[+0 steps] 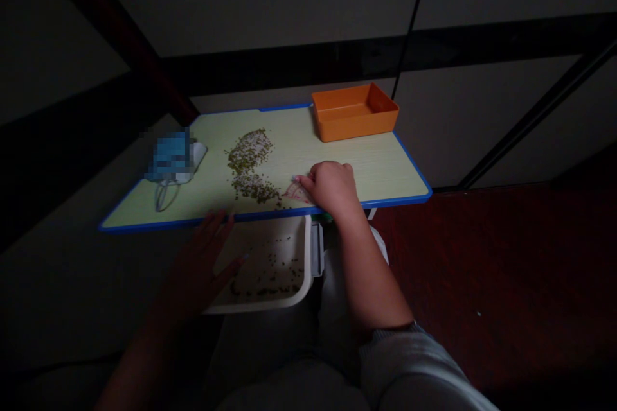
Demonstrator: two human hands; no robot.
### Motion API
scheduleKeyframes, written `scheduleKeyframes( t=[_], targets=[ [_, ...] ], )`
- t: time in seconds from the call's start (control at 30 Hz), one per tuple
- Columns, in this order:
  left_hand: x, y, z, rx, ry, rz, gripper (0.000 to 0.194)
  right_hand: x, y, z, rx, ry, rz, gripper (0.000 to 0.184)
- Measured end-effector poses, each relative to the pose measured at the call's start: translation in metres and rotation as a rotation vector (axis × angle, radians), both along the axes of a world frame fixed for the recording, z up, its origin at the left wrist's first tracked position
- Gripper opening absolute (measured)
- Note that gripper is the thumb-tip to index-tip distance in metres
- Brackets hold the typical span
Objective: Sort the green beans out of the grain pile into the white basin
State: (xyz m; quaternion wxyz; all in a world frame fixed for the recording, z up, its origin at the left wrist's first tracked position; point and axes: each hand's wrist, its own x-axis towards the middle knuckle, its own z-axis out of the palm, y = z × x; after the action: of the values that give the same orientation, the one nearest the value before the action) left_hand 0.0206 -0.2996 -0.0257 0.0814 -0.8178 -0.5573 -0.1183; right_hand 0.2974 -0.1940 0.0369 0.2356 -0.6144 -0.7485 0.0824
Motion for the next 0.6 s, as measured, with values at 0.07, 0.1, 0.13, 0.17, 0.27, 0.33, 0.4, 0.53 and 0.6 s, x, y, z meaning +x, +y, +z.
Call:
scheduleKeyframes(
  t=[0.07,0.1,0.13,0.17,0.27,0.33,0.4,0.53,0.6],
  targets=[
    [0.0,0.0,0.0,0.005,-0.003,-0.004,0.075,0.002,0.0,0.0,0.006,-0.011,-0.027,0.04],
    [0.0,0.0,-0.001,0.006,0.0,-0.002,0.075,0.003,0.001,0.0,0.006,-0.013,-0.04,0.04],
    [0.0,0.0,-0.001,0.007,0.005,-0.001,0.075,0.003,0.001,-0.001,0.005,-0.014,-0.052,0.04],
    [-0.001,0.0,-0.001,0.008,0.01,0.003,0.075,0.004,0.002,-0.001,0.002,-0.013,-0.061,0.04],
    [-0.001,0.0,-0.001,0.001,0.02,0.0,0.075,0.004,0.004,-0.001,-0.011,-0.014,-0.077,0.041],
    [0.0,-0.001,0.0,-0.008,0.019,0.003,0.074,0.003,0.005,-0.001,-0.017,-0.017,-0.082,0.041],
    [0.0,-0.001,0.001,-0.008,0.012,0.011,0.074,0.001,0.007,-0.002,-0.016,-0.02,-0.091,0.042],
    [0.0,0.0,0.0,0.001,-0.001,0.002,0.076,-0.004,0.01,-0.003,-0.006,-0.004,-0.086,0.042],
    [-0.001,0.0,0.0,0.0,0.0,-0.001,0.076,-0.007,0.012,-0.004,-0.009,0.02,-0.064,0.042]
  ],
)
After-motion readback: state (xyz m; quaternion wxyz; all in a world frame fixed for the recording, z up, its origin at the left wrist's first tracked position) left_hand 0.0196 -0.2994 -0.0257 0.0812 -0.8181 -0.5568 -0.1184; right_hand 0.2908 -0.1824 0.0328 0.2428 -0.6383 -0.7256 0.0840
